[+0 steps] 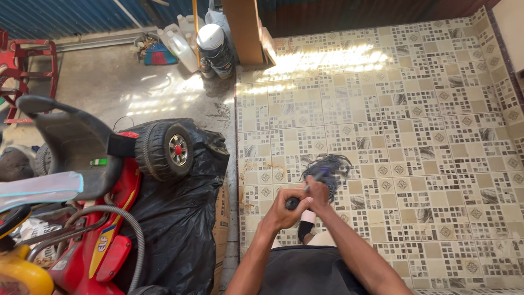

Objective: The person mops the tiled floor by hand using a mop, moving around objects like a toy car and boxes.

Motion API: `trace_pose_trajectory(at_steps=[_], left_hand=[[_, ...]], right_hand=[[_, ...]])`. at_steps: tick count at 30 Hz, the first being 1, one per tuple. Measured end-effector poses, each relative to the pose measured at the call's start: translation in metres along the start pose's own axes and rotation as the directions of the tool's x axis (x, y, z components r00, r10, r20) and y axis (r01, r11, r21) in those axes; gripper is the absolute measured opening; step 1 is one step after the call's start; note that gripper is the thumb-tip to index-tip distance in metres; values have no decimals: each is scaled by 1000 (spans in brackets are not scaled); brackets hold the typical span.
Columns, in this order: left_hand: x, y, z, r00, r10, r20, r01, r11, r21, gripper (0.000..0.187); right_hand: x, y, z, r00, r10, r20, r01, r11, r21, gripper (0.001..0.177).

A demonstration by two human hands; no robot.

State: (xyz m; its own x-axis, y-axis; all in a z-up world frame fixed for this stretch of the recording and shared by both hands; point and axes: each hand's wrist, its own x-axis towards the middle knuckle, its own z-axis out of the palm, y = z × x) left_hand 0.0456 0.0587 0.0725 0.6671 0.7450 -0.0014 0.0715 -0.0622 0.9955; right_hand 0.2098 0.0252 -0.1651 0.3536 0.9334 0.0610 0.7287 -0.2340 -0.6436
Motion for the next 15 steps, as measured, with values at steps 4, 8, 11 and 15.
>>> trace_pose_trajectory(at_steps=[4,8,11,15], left_hand=[[21,23,11,995,27,98,-52,963,263,24],[39,21,46,982,144,120,-177,924,338,24],[46,20,51,983,141,118,-172,930,326,27],[55,24,52,978,196,70,-206,954,218,30]], right_hand=[[4,-38,18,1000,-20,24,14,973,232,17],[7,-50,24,999,-7,42,-9,934,358,13],[13,-41,16,999,-12,33,-1,931,365,11],[19,-9,-13,987,-162,-11,158,942,297,11]])
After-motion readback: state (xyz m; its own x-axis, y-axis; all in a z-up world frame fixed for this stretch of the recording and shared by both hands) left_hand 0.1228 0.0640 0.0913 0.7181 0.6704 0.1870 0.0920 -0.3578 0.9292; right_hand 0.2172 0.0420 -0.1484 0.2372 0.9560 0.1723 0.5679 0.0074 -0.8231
